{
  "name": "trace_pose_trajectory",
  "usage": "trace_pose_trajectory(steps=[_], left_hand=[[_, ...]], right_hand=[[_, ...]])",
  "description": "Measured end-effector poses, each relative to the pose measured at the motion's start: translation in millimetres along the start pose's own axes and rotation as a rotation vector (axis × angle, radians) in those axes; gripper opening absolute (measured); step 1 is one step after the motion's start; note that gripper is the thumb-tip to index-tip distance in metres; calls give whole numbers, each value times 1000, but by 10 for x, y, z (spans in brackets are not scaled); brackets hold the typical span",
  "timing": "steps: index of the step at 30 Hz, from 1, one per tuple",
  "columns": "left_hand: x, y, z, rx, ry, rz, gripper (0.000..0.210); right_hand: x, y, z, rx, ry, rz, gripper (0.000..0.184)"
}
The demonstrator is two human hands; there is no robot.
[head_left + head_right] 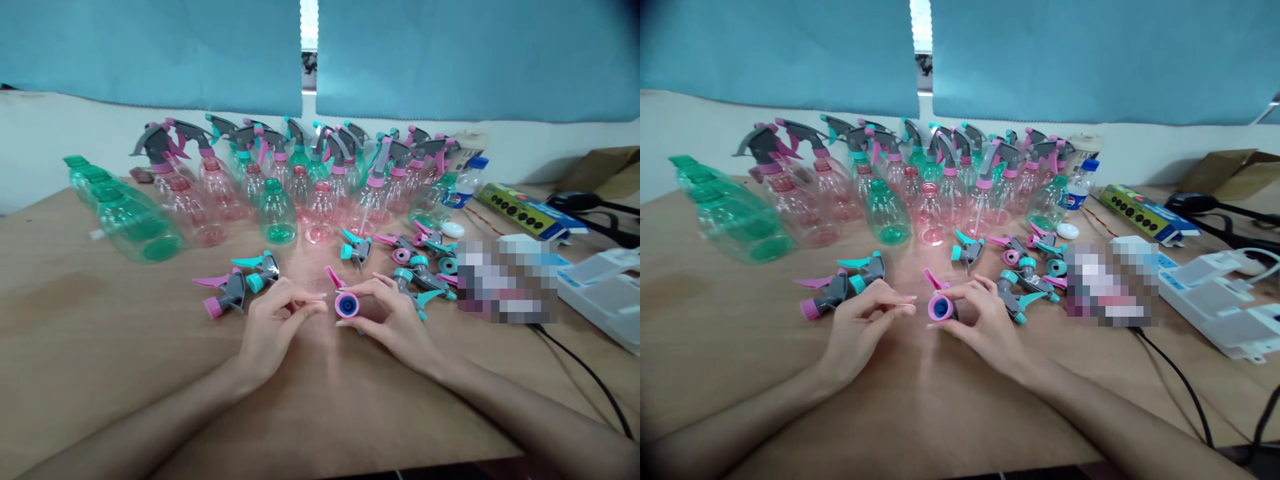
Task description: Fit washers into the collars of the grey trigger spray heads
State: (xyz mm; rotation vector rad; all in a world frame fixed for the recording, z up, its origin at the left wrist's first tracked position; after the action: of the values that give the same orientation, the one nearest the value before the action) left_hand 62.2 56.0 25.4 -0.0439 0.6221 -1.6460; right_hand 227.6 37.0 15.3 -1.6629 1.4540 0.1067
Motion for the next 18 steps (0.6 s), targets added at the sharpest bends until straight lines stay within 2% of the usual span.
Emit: trace_pose_trajectory(steps=[2,5,7,10,13,16,18], left_hand=[[27,75,16,18,-12,-64,8],[83,195,70,52,-5,-186,21],[104,218,110,80,11,-215,27],[97,246,115,67,-6,-232,22],[65,269,23,48,-103,-216,10],[46,255,-65,72,-180,-165,17],[49,236,-32,46,-139,-140,19]], right_hand=[[-1,31,-18,-7,-5,-19,28],[-3,69,-53,-12,-29,-41,27],[-4,81,-67,-7,-45,-45,28],[-3,93,-81,0,-68,-50,29],[4,107,-100,-2,-86,-58,28],[14,117,-106,1,-78,-67,29],[20,119,-109,1,-78,-68,30]])
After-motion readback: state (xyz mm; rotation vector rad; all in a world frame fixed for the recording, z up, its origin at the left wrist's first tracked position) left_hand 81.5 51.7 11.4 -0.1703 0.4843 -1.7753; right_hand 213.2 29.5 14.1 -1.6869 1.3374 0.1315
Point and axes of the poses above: each hand's wrist, its own x-axis away from the middle knuckle, its own y-axis out of the palm, z = x × y, the point moved 9 cm from there along -x, towards the middle knuckle, and after that the axes turned 10 degrees about -y, right-handed, at the moved point
